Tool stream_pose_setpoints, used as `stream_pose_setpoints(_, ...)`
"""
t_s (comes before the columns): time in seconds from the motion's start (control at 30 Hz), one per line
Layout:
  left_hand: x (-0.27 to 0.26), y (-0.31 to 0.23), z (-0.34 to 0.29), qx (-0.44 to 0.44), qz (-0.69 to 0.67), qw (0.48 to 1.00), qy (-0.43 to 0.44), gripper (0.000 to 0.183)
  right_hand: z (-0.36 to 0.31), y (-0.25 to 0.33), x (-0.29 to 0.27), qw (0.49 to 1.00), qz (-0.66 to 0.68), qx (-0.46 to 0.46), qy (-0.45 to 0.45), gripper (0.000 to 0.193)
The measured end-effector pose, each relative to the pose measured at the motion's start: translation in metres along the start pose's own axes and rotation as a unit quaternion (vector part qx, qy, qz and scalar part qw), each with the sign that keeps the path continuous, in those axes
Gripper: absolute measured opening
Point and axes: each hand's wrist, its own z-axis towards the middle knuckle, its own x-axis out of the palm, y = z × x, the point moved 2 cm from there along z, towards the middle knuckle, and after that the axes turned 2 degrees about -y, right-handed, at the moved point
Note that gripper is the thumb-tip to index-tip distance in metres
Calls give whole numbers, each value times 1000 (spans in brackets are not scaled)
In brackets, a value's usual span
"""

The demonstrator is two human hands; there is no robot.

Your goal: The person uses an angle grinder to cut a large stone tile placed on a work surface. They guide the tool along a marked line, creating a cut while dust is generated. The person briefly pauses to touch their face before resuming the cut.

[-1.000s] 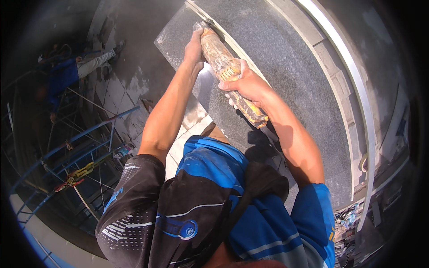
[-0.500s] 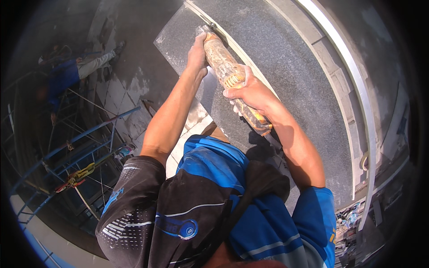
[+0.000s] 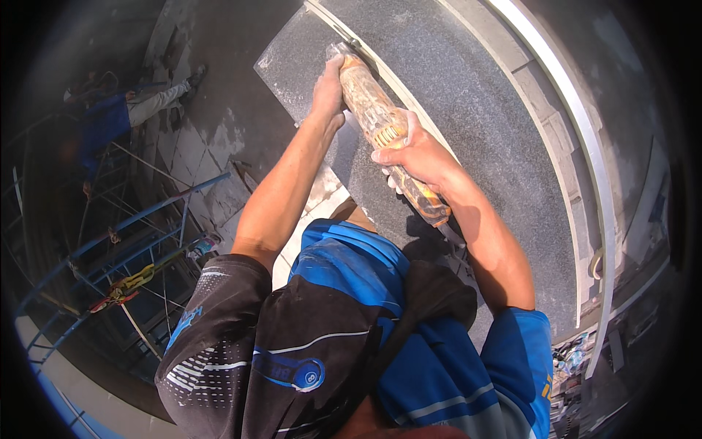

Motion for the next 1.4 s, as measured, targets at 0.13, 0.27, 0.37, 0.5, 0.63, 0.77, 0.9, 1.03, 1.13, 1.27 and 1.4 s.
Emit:
stream_pose_setpoints(0.13, 0, 2, -3, 3, 10, 1000, 4, 52, -1, -6, -3, 1000, 13, -9, 18, 90)
stream_pose_setpoints(0.27, -1, 3, -6, 3, 22, 1000, 1, 53, -5, -4, -4, 1000, 6, -4, 16, 83)
stream_pose_setpoints(0.37, 3, 1, -12, 0, 25, 1000, -4, 53, -8, -4, -5, 1000, 8, -3, 14, 83)
stream_pose_setpoints(0.5, 3, 4, -11, 10, 12, 1000, -5, 53, -11, -3, -5, 1000, 7, 0, 7, 82)
stream_pose_setpoints(0.63, -3, 8, 3, 14, 13, 1000, 7, 55, -6, -1, -3, 1000, 17, 1, 22, 85)
stream_pose_setpoints(0.77, -7, 3, 16, 5, 17, 1000, 11, 57, 9, 1, -2, 1000, -5, 7, 22, 86)
stream_pose_setpoints(0.9, -10, -3, 25, -4, 21, 1000, -5, 58, 18, 9, 4, 1000, -15, -2, 3, 84)
stream_pose_setpoints(1.03, -13, -10, 40, -1, 13, 1000, 1, 59, 34, 12, 6, 1000, -8, -4, 9, 88)
stream_pose_setpoints(1.13, -11, -18, 43, -13, -3, 1000, 2, 53, 44, 16, 8, 1000, -6, -2, 20, 90)
stream_pose_setpoints(1.27, -16, -20, 58, -16, -17, 1000, 5, 50, 56, 20, 11, 1000, 9, -7, 20, 79)
stream_pose_setpoints(1.4, -18, -25, 67, -20, -5, 1000, 9, 50, 61, 26, 14, 999, 30, -11, 26, 72)
